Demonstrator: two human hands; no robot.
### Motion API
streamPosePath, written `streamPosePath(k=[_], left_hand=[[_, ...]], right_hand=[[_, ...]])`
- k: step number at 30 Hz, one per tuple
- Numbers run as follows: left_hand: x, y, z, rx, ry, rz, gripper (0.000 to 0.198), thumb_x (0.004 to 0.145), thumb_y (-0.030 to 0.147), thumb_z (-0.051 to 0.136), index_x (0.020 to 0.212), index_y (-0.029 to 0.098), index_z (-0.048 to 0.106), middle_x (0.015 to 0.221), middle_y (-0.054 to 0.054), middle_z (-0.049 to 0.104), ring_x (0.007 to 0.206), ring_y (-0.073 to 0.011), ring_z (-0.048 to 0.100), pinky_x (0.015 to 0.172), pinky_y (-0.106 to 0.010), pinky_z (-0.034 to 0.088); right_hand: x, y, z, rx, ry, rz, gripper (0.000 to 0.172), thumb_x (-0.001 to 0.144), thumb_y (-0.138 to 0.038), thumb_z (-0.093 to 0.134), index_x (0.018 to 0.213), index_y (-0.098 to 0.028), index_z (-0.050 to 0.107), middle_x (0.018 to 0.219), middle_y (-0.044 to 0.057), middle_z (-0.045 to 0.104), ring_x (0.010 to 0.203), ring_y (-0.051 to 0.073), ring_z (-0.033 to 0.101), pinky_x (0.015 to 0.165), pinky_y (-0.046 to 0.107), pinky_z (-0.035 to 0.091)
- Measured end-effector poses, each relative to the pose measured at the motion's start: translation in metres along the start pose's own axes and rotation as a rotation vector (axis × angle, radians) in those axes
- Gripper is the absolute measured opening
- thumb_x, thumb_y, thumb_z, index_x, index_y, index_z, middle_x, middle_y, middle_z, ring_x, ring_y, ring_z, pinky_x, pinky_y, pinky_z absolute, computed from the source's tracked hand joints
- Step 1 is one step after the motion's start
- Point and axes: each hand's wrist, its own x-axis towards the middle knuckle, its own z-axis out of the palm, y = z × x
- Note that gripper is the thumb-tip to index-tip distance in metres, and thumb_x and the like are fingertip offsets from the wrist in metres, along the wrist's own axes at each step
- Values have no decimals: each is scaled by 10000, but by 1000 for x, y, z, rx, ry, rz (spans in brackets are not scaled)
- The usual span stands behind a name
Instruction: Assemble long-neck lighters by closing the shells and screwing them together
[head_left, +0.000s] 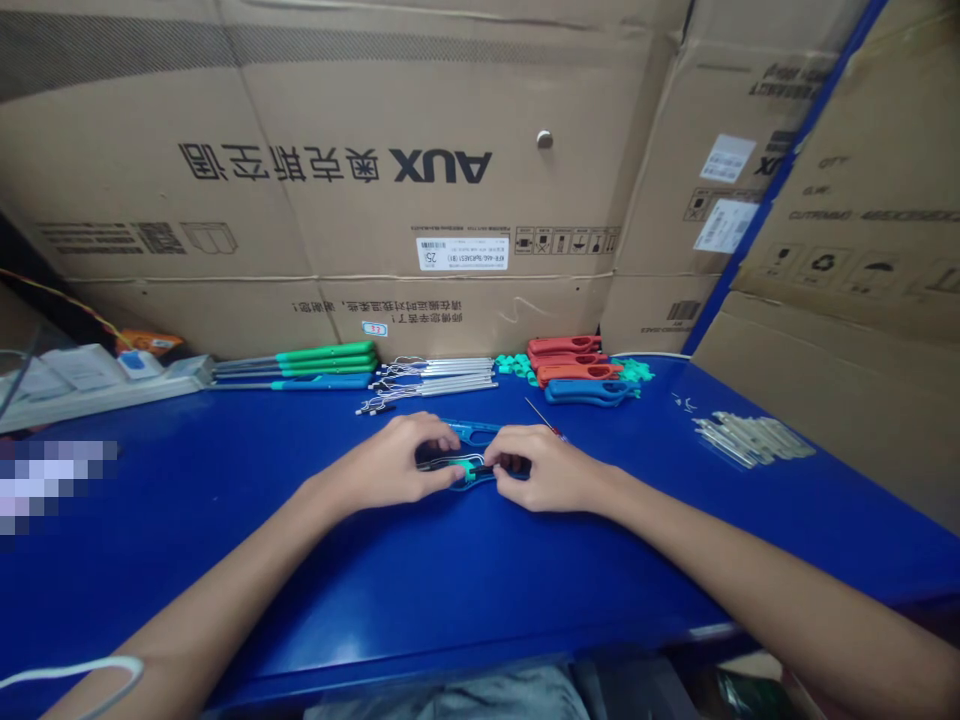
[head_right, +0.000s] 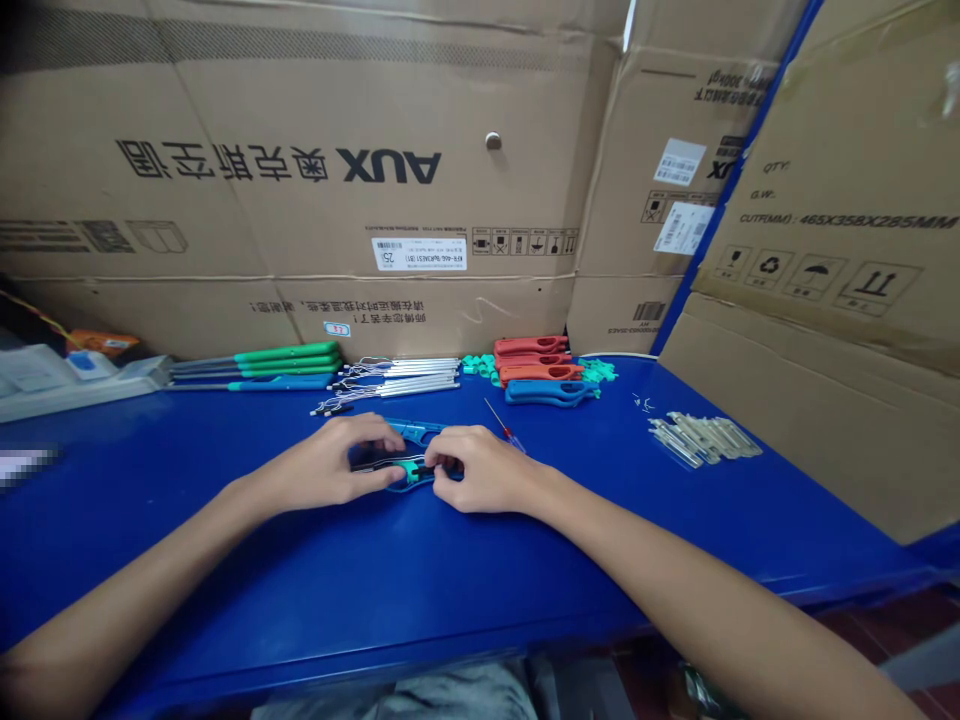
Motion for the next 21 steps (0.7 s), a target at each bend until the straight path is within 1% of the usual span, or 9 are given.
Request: streamPosePath(k=[3,6,13,21], left_hand=[[3,4,13,-21,-6,25,169,828,338,596,880,193,666,857,-23,670,800,-177,591,709,-274,443],[4,4,18,-40,4,26,138,824,300,591,874,186,652,818,-14,658,741,-159,578,667,-260,433],[3,-1,17,-63,12,39,104,805,250,578,857,181,635,796,-8,636,710,-146,562,651,-250,428],[2,-2,19,-65,17,48,116,813,235,557,889,185,629,805,-7,629,708,-144,560,645,-244,428]], right_hand=[[0,-1,0,-9,-5,11,133,720,-42,562,752,-149,634,712,9,607,616,106,535,586,211,411],[0,-2,-1,-13,-12,13,136,699,-33,562,719,-157,615,688,-4,587,599,103,517,568,211,396],[0,4,-2,-5,-30,-1,189,719,-41,554,821,-150,669,761,25,620,636,118,557,615,223,441],[1,3,-1,-23,-30,-14,175,727,-40,571,810,-140,688,766,33,630,660,130,564,628,233,439]])
